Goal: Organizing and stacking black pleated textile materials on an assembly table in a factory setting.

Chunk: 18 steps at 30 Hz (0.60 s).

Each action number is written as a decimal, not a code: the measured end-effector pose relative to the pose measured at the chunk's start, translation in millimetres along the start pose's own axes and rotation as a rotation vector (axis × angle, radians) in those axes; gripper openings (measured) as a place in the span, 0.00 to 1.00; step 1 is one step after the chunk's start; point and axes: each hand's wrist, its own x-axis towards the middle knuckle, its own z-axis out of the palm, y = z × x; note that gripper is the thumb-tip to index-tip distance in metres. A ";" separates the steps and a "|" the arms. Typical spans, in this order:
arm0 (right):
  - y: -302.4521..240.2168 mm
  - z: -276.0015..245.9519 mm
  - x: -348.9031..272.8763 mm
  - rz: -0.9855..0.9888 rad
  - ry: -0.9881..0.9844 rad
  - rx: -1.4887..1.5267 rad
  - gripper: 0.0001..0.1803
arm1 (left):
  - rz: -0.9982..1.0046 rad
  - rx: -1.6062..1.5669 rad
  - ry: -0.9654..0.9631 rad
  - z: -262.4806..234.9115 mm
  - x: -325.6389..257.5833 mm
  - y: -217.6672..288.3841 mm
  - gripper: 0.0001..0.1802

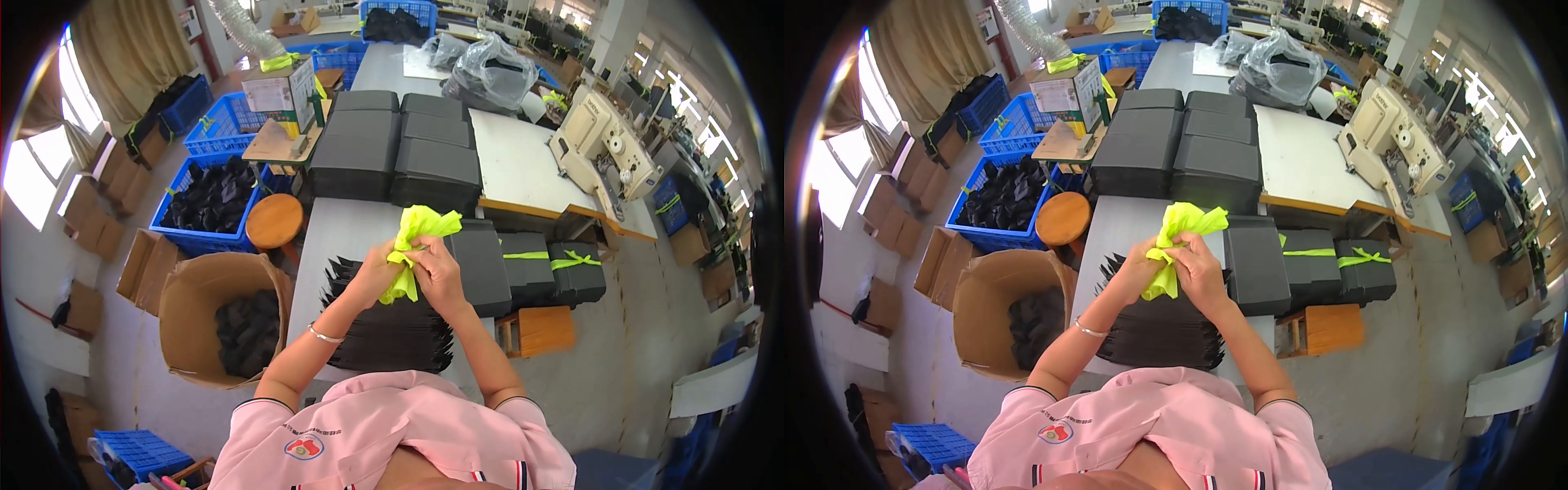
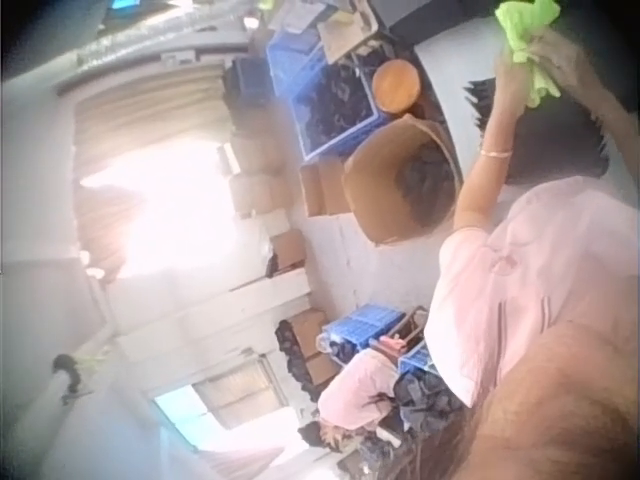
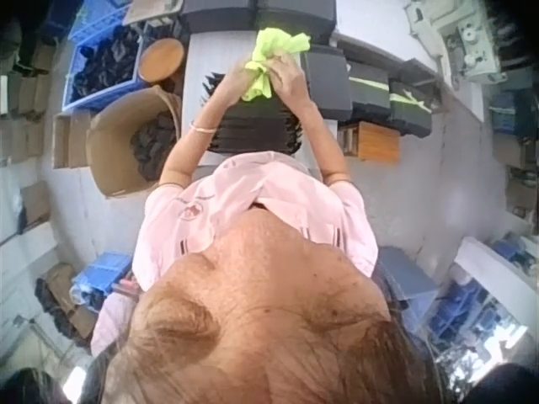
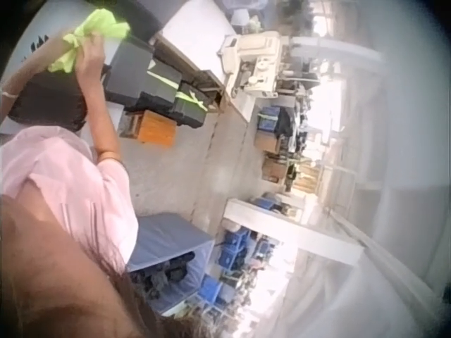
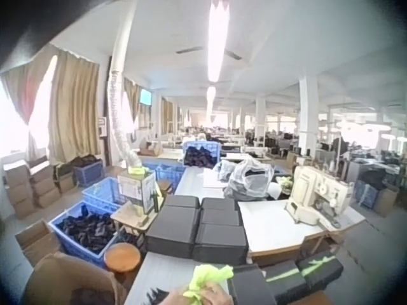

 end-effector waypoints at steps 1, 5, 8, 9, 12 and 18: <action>5.6 -0.8 -1.4 0.043 -0.046 -0.008 0.09 | 0.012 -0.006 0.002 0.7 -1.9 -0.8 0.21; 11.2 1.5 -3.6 0.238 -0.016 -0.112 0.12 | 0.123 0.100 -0.089 3.7 -8.7 -1.5 0.31; 24.5 4.3 4.8 0.084 0.170 -0.280 0.14 | 0.080 0.362 -0.064 22.7 -15.8 -12.9 0.37; 29.9 4.7 6.9 0.055 0.278 -0.350 0.13 | 0.323 0.430 0.020 33.5 -16.8 -35.0 0.42; 39.8 -0.6 1.4 0.062 0.218 -0.358 0.13 | 0.228 0.397 -0.002 43.3 -17.4 -35.3 0.45; 24.8 -0.5 -12.9 0.334 -0.070 0.208 0.22 | 0.222 0.103 0.209 22.8 -1.1 -48.0 0.40</action>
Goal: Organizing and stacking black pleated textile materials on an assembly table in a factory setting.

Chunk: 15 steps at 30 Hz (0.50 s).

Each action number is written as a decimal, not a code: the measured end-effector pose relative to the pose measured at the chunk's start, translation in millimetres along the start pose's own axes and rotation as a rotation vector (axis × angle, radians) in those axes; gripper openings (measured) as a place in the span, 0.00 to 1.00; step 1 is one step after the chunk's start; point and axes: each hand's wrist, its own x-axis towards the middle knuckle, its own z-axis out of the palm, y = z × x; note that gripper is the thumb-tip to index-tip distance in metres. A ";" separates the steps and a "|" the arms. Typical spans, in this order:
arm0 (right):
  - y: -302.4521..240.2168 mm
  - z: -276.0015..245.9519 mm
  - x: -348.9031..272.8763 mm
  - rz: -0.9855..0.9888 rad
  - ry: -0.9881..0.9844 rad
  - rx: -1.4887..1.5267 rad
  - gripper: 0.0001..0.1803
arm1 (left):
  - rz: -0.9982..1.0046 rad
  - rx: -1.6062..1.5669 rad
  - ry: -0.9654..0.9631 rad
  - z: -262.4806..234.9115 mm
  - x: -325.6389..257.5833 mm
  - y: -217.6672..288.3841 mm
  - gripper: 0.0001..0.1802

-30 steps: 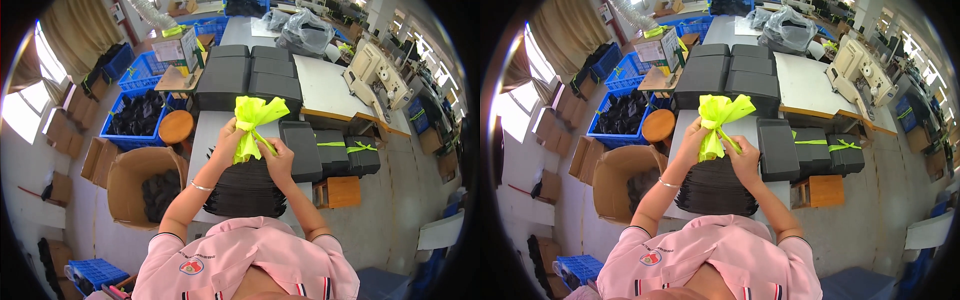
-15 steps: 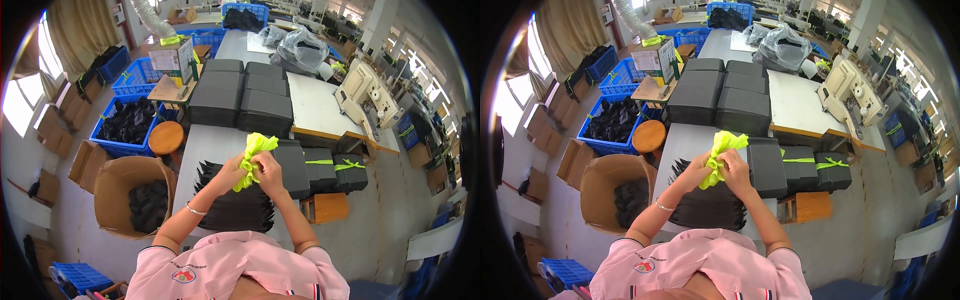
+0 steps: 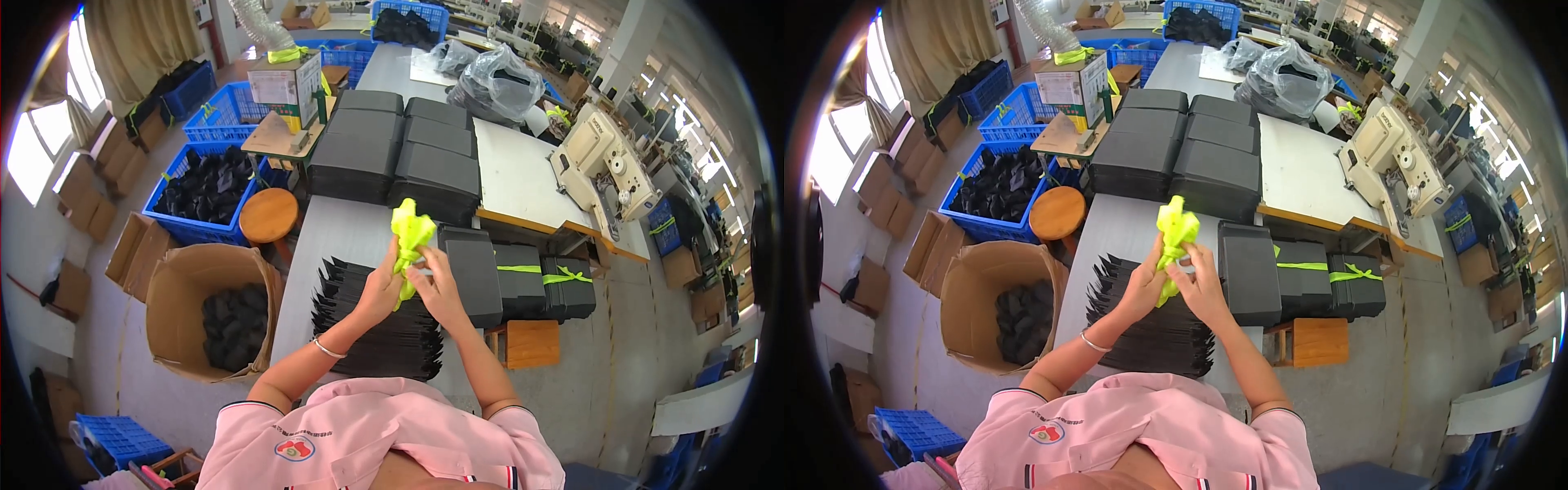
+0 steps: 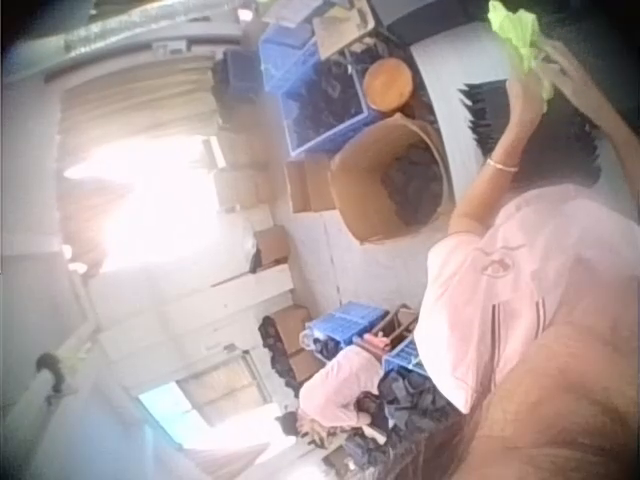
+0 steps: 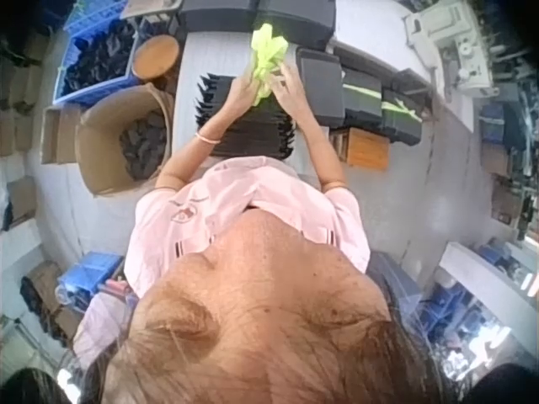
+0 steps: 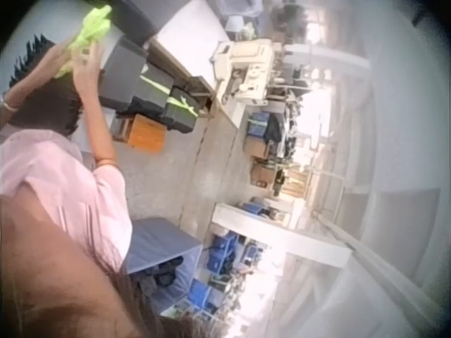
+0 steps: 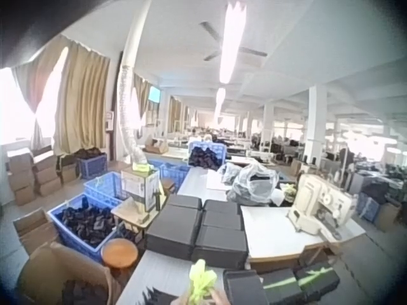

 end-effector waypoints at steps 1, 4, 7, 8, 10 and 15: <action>6.1 -3.6 -3.5 0.176 -0.064 0.113 0.26 | 0.000 -0.002 -0.001 -1.0 -0.7 0.5 0.40; 14.0 -17.9 0.6 0.417 -0.090 0.228 0.26 | 0.057 0.164 -0.390 -12.5 -2.6 13.0 0.39; 22.0 -38.3 5.5 0.621 -0.200 0.405 0.22 | -0.141 -0.176 -0.445 -48.6 14.0 6.5 0.25; 17.3 -44.9 9.6 0.637 -0.396 0.286 0.22 | -0.298 -0.167 -0.313 -59.2 22.4 -22.7 0.21; 7.7 -57.2 17.6 0.697 -0.811 0.174 0.22 | 0.206 0.492 0.072 -63.4 36.5 -73.2 0.21; 4.8 -64.7 76.4 0.730 -1.418 -0.064 0.23 | 0.046 0.974 -0.300 -75.6 36.7 -111.5 0.23</action>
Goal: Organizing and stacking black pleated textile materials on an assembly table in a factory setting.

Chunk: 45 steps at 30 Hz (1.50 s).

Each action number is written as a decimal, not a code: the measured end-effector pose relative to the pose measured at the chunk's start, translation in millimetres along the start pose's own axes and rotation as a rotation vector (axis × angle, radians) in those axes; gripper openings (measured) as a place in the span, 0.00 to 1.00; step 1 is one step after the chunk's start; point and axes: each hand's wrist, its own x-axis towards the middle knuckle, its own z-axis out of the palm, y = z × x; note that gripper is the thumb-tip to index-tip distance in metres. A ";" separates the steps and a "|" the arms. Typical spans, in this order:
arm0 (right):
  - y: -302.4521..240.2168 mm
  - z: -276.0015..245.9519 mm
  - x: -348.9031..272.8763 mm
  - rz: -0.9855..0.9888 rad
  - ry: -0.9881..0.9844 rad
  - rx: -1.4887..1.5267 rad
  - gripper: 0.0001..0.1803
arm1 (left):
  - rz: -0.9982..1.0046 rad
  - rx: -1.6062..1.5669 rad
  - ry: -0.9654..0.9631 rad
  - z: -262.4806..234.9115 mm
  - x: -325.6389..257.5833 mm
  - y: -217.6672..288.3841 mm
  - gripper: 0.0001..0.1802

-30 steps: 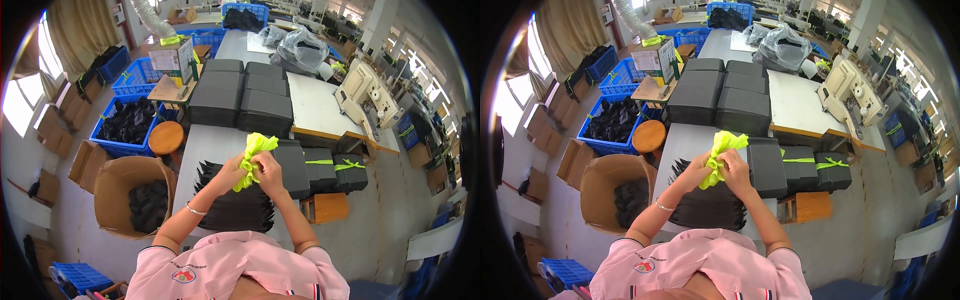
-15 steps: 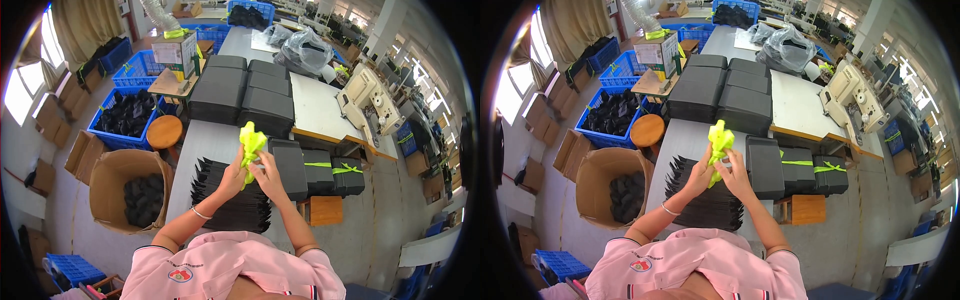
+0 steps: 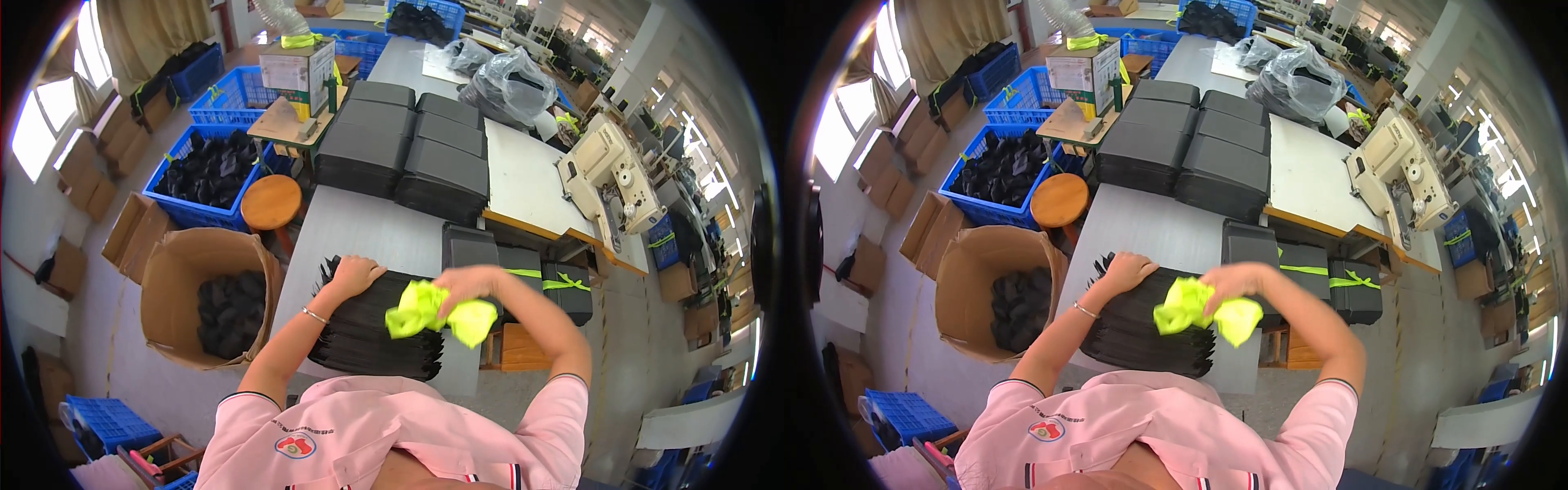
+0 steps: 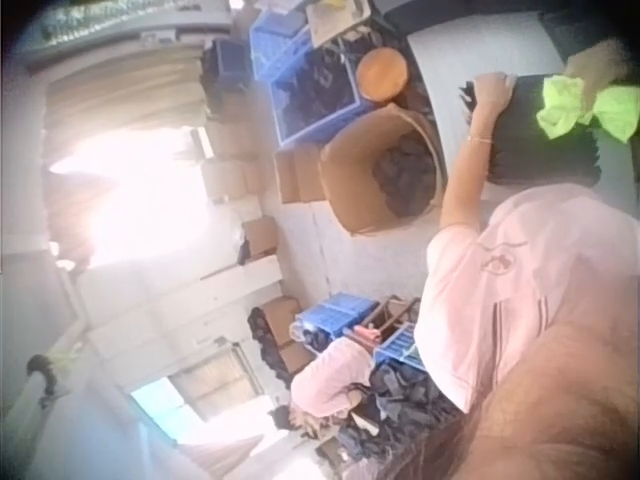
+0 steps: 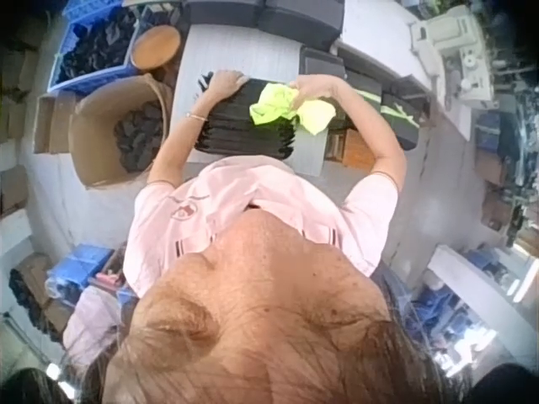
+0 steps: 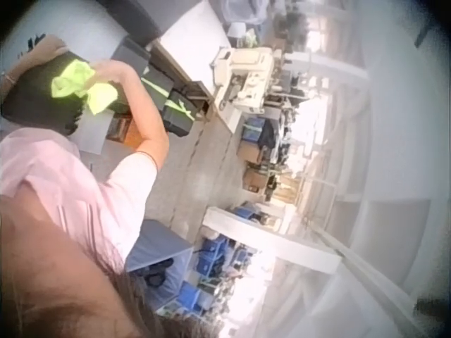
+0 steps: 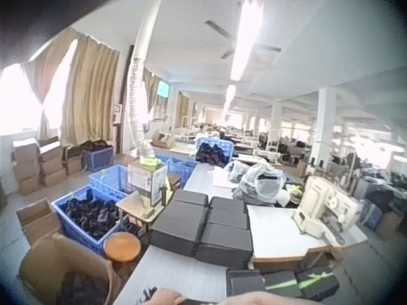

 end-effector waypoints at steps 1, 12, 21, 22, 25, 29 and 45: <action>-5.8 -26.9 -0.7 0.047 0.084 -0.008 0.23 | -0.020 0.023 0.051 3.2 -5.7 3.5 0.23; -31.2 -204.3 -19.5 -0.992 1.319 0.507 0.31 | -0.012 0.080 0.283 10.3 -16.7 16.7 0.23; 82.6 71.8 37.0 -0.419 1.203 -0.210 0.13 | 0.016 0.163 0.272 11.9 -21.5 13.9 0.21; 94.6 94.8 39.2 -0.423 1.284 -0.265 0.13 | 0.018 0.157 0.251 13.1 -20.3 13.9 0.21; 113.0 154.2 41.6 -0.380 1.432 -0.256 0.12 | 0.081 0.181 0.261 15.0 -18.3 11.8 0.21; 108.0 201.5 32.4 -0.349 1.531 -0.172 0.09 | 0.196 0.307 0.182 15.1 -11.7 -1.0 0.23; 116.2 249.5 13.6 -0.168 1.474 -0.160 0.10 | 0.122 0.277 0.269 15.0 -34.8 35.9 0.30</action>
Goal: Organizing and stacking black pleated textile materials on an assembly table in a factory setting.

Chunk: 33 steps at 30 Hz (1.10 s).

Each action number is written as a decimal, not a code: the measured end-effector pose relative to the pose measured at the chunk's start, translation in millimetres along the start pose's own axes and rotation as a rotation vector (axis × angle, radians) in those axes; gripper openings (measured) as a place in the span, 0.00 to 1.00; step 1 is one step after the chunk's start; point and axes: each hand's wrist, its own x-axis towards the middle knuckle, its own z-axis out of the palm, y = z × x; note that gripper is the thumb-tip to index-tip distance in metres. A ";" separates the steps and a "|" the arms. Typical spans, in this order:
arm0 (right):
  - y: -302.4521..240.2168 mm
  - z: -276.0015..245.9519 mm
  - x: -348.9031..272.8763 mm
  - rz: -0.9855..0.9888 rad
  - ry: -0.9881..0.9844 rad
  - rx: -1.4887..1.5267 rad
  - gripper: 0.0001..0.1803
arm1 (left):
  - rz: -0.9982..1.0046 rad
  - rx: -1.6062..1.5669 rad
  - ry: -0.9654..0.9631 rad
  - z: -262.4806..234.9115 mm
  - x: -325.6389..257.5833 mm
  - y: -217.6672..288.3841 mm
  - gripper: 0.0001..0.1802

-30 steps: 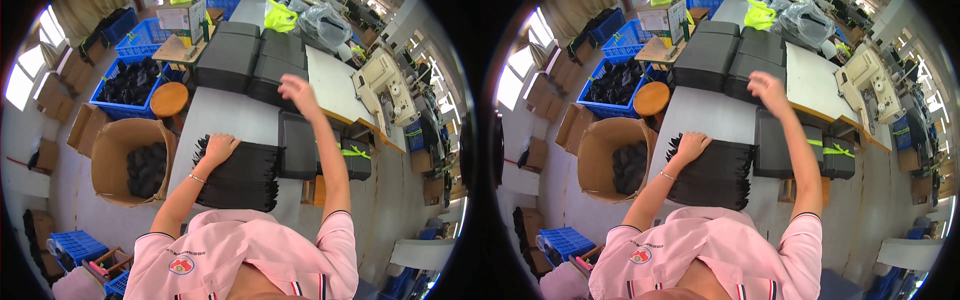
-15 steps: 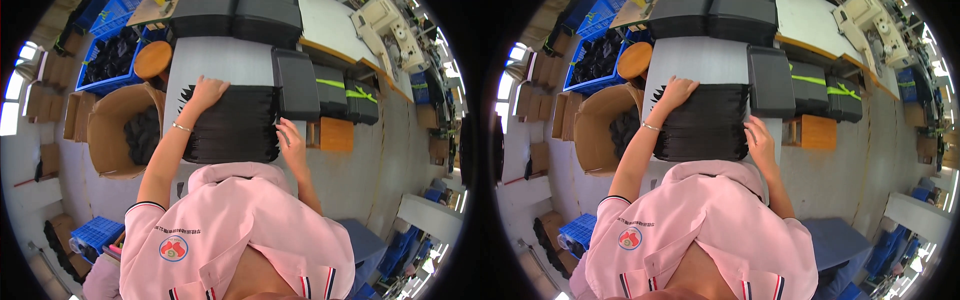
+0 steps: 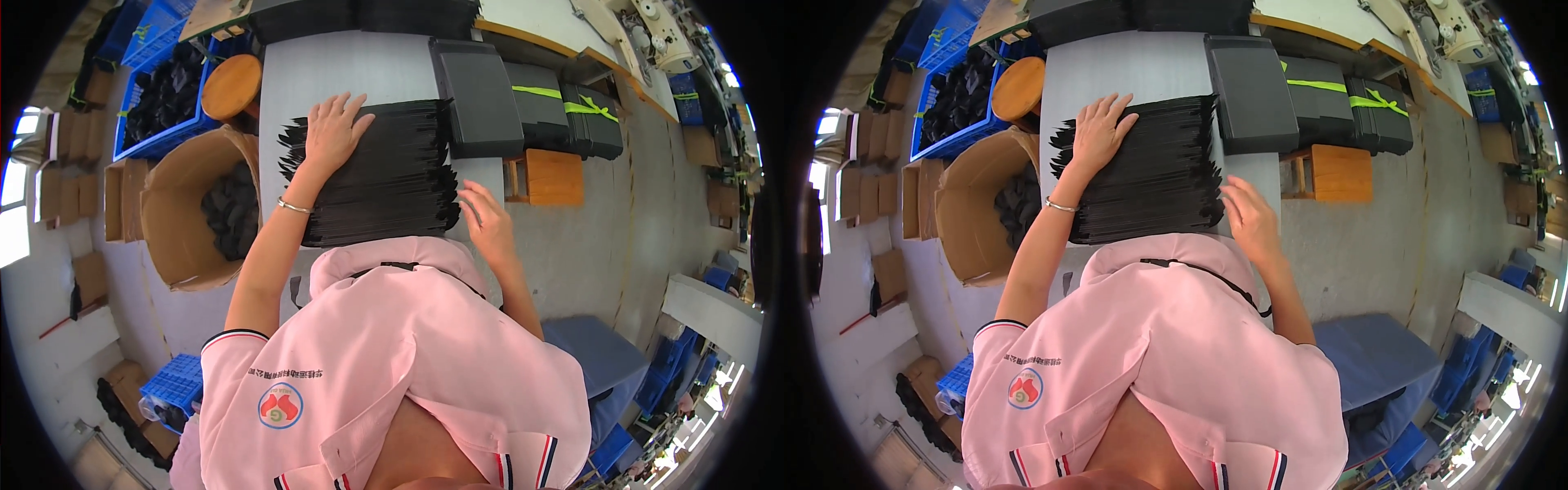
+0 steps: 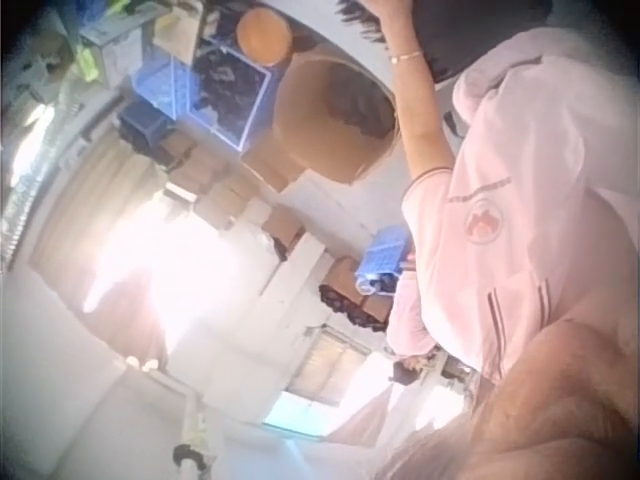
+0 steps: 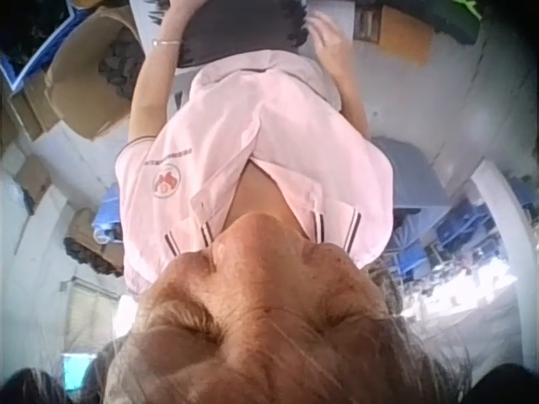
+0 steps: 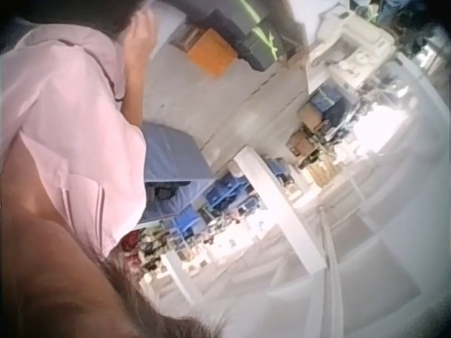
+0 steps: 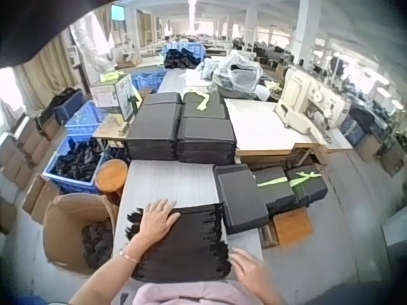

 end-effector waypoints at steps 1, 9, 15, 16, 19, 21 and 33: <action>-1.9 0.7 -1.8 0.009 -0.001 0.001 0.10 | 0.003 -0.003 -0.008 1.9 -2.3 1.4 0.30; -14.2 1.5 -21.8 0.000 0.013 0.001 0.11 | -0.023 -0.034 -0.051 1.8 -13.7 8.5 0.35; -23.6 -1.8 -39.0 -0.027 -0.005 -0.030 0.10 | -0.048 -0.008 -0.114 -0.4 -9.8 7.8 0.35; -24.0 -2.0 -42.1 -0.020 -0.007 -0.035 0.10 | -0.050 -0.001 -0.108 -0.7 -9.7 7.8 0.35; -25.3 -2.6 -48.4 -0.045 0.016 -0.076 0.13 | -0.045 -0.014 -0.094 0.6 -8.9 6.8 0.35; -29.4 -2.7 -50.2 -0.055 -0.018 -0.099 0.15 | -0.026 -0.023 -0.037 1.8 -7.8 6.9 0.34; -38.6 7.0 -57.2 -0.128 -0.025 -0.117 0.13 | -0.011 -0.040 -0.014 5.5 -6.8 4.3 0.34</action>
